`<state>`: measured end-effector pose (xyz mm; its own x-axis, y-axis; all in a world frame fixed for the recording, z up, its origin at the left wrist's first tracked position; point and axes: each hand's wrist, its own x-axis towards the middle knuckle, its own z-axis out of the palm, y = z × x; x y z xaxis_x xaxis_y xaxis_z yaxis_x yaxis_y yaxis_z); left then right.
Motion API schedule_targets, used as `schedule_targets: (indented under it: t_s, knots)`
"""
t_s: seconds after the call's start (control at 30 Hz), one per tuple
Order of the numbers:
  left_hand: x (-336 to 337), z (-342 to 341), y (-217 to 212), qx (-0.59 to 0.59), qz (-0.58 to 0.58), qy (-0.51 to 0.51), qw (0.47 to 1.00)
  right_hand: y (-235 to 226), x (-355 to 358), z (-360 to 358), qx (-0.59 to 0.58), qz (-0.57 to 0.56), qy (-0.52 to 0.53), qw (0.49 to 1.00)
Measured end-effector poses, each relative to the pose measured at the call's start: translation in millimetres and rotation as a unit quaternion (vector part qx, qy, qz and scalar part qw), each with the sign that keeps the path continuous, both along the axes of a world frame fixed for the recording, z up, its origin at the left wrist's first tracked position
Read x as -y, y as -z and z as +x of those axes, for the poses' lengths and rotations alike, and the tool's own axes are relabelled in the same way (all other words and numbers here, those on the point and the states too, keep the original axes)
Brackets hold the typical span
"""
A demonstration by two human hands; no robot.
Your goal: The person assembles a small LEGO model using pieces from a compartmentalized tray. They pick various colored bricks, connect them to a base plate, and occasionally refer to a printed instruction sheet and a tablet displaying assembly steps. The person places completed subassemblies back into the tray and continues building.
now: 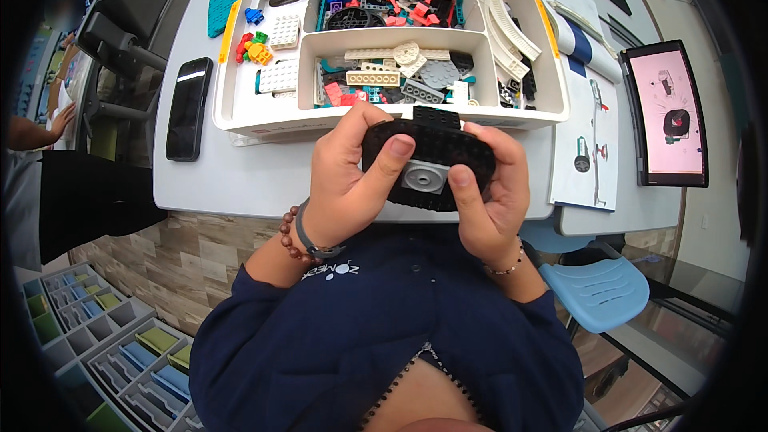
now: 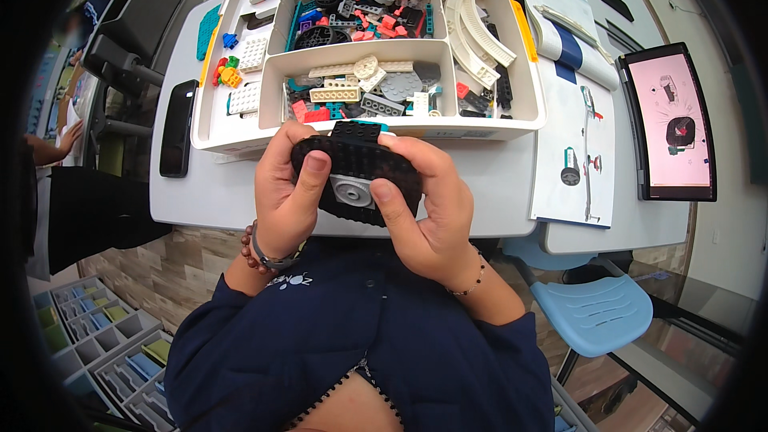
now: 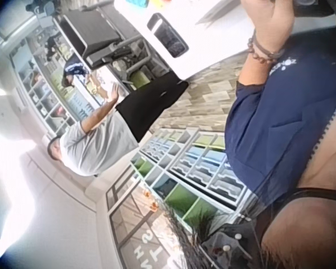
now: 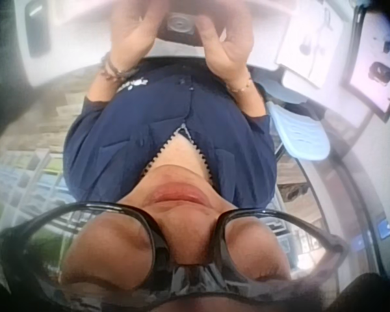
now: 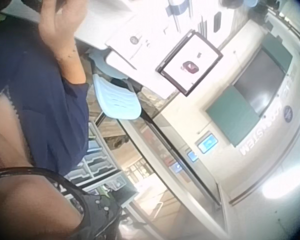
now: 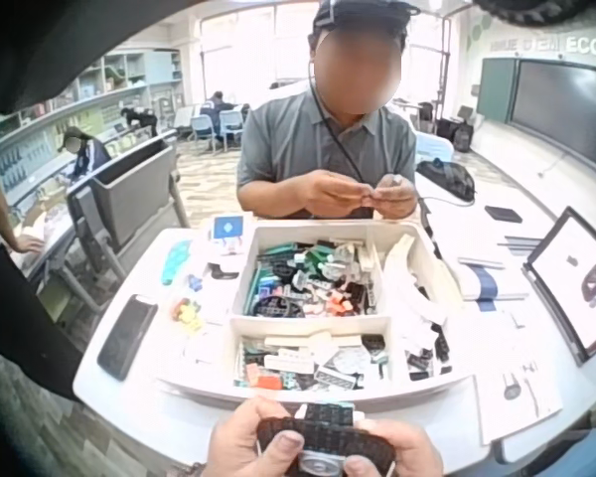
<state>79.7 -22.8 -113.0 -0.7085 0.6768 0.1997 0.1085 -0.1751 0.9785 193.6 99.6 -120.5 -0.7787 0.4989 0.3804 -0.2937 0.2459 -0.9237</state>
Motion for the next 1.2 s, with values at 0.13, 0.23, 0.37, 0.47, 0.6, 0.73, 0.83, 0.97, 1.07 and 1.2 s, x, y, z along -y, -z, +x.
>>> schedule_targets:
  t_s: [0.13, 0.23, 0.37, 0.47, 0.6, 0.73, 0.83, 0.97, 1.07, 1.2]
  knots:
    - [-7, 1, 6, -0.033, 0.067, -0.004, 0.997, 7, -16, 3, -0.039, 0.022, -0.030, 0.999]
    - [-14, 1, 4, 0.027, 0.100, 0.033, 0.994, 9, -17, -5, -0.064, -0.198, -0.104, 0.973]
    - [-26, 6, 1, 0.069, 0.134, 0.064, 0.987, 0, -5, -14, -0.014, -0.353, -0.188, 0.916]
    - [-24, 4, -2, 0.048, 0.071, 0.027, 0.996, -2, -1, -8, 0.029, -0.325, -0.162, 0.931]
    - [-26, 4, -10, 0.008, 0.036, 0.009, 0.999, 1, -2, -7, -0.003, -0.122, -0.115, 0.986]
    - [-28, 1, -17, 0.012, 0.006, 0.032, 0.999, -2, 4, -5, -0.010, -0.030, -0.050, 0.998]
    - [-32, 3, -14, 0.113, 0.031, 0.065, 0.991, -6, -5, -11, -0.037, -0.002, -0.131, 0.991]
    - [-30, -3, -4, 0.182, 0.063, 0.111, 0.975, -10, -18, -9, 0.015, 0.071, -0.186, 0.980]
    - [-35, -5, -2, 0.217, 0.071, 0.147, 0.962, -5, -17, -9, -0.004, 0.093, -0.165, 0.982]
    - [-37, -13, -1, 0.220, 0.078, 0.158, 0.959, -6, -19, -17, -0.010, 0.113, -0.153, 0.982]
